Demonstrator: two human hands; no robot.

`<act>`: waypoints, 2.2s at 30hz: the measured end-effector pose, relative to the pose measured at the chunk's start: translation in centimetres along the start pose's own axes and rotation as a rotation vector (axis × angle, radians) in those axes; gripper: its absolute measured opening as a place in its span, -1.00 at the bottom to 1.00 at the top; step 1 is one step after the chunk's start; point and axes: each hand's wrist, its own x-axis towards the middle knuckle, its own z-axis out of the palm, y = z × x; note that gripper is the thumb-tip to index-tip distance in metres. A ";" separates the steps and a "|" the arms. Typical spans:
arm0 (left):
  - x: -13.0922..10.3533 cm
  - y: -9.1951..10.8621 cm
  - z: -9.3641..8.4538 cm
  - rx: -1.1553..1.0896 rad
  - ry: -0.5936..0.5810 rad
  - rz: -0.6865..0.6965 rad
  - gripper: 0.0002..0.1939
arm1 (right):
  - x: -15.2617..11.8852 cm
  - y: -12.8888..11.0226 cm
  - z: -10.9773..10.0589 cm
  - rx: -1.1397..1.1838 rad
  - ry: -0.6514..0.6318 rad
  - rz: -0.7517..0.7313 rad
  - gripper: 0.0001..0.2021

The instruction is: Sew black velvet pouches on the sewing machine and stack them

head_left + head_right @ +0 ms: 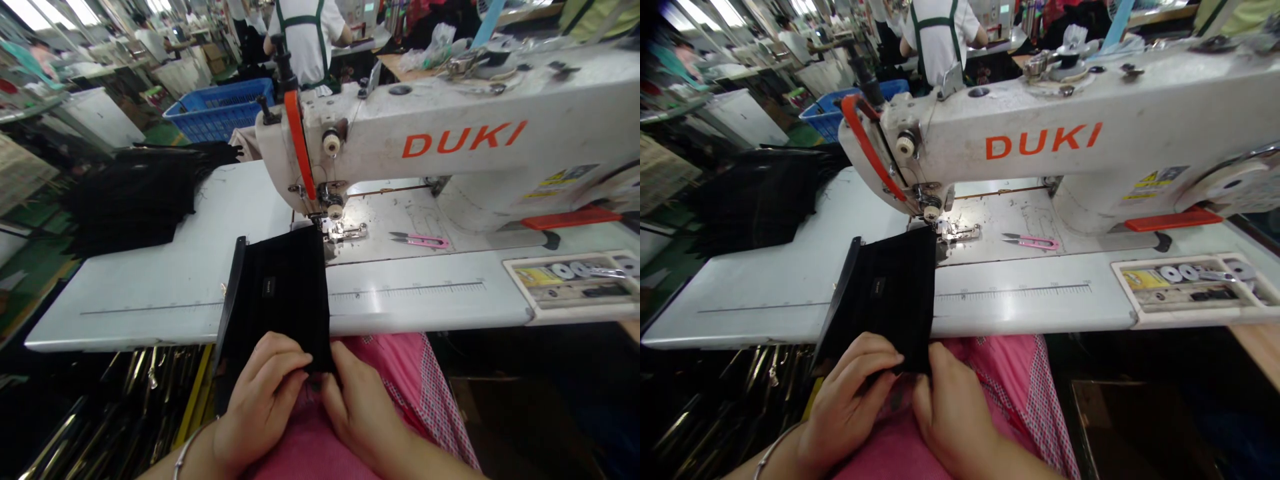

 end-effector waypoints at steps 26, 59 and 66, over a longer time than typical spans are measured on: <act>0.2 -1.0 -0.6 0.180 -0.173 0.285 -0.72 | -1.0 0.3 -0.5 0.741 -0.114 0.329 -0.77; 5.4 -2.6 -1.7 0.750 -0.383 -0.024 -0.47 | 2.7 -1.8 -5.2 -0.494 0.099 -0.941 -0.73; 5.3 -2.6 -1.0 0.831 -0.391 -0.035 -0.32 | 3.5 0.1 -4.0 -0.685 0.061 -0.964 -0.72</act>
